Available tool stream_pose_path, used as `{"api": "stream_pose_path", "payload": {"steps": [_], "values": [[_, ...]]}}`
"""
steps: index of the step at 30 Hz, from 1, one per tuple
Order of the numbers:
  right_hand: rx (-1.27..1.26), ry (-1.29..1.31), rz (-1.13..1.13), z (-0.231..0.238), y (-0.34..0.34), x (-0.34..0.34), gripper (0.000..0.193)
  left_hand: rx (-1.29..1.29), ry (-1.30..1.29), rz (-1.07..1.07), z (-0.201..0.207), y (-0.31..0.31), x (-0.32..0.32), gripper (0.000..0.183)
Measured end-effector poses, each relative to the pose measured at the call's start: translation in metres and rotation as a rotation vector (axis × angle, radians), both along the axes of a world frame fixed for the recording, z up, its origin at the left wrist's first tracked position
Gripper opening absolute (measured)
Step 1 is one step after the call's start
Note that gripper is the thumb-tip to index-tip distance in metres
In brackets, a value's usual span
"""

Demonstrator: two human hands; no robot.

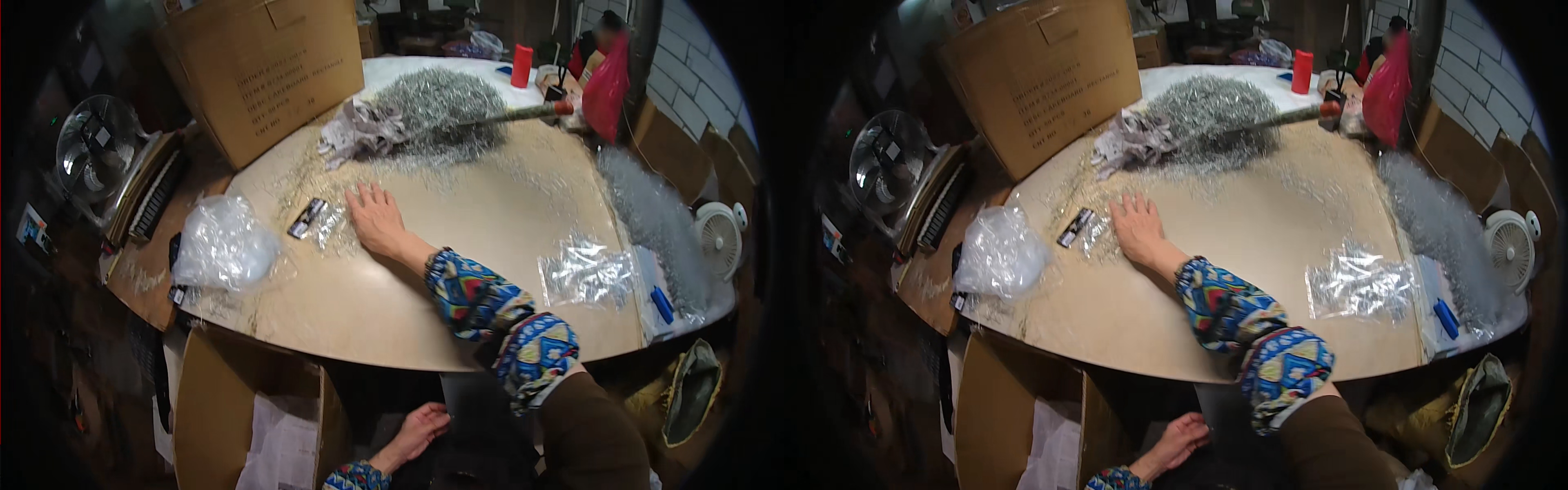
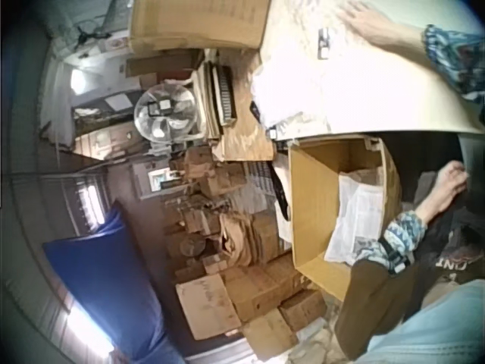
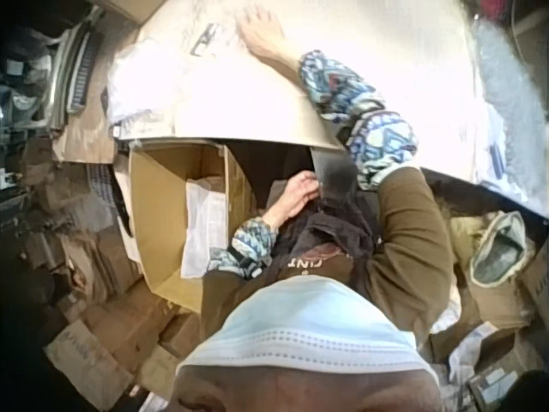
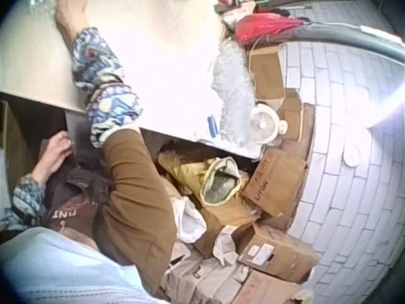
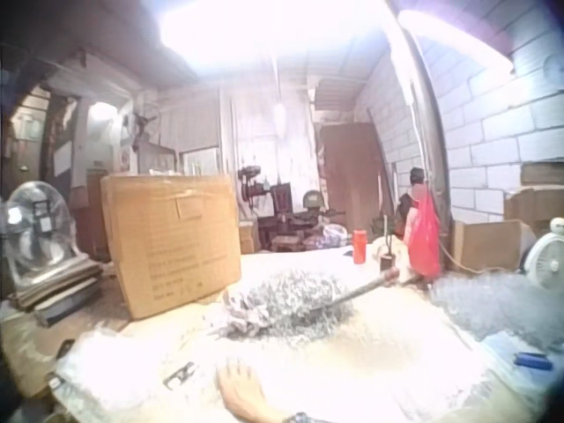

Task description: The recorder is counting and packaging small metal strips into plastic bags.

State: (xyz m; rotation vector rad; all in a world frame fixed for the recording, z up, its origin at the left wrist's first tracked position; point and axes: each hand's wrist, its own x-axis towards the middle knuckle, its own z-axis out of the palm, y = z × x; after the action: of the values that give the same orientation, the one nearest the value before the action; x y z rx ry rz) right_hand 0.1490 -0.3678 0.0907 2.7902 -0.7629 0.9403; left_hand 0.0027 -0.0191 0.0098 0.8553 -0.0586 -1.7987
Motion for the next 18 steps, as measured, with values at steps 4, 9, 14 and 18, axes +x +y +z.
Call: {"api": "stream_pose_path", "payload": {"steps": [4, 9, 14, 18], "values": [[-0.136, 0.015, -0.044, -0.004, -0.071, 0.004, 0.040, 0.011, 0.067, -0.020, -0.008, -0.007, 0.002, 0.024], [0.188, 0.330, 0.159, 0.024, -0.049, -0.073, 0.036, -0.015, 0.102, 0.025, -0.004, -0.006, 0.007, 0.026], [0.161, 0.297, 0.216, 0.028, -0.008, -0.171, 0.033, -0.023, 0.104, 0.013, -0.002, -0.009, 0.009, 0.024], [0.286, 0.216, 0.288, 0.025, -0.030, -0.193, 0.034, -0.016, 0.091, 0.026, 0.000, -0.008, 0.006, 0.023]]}}
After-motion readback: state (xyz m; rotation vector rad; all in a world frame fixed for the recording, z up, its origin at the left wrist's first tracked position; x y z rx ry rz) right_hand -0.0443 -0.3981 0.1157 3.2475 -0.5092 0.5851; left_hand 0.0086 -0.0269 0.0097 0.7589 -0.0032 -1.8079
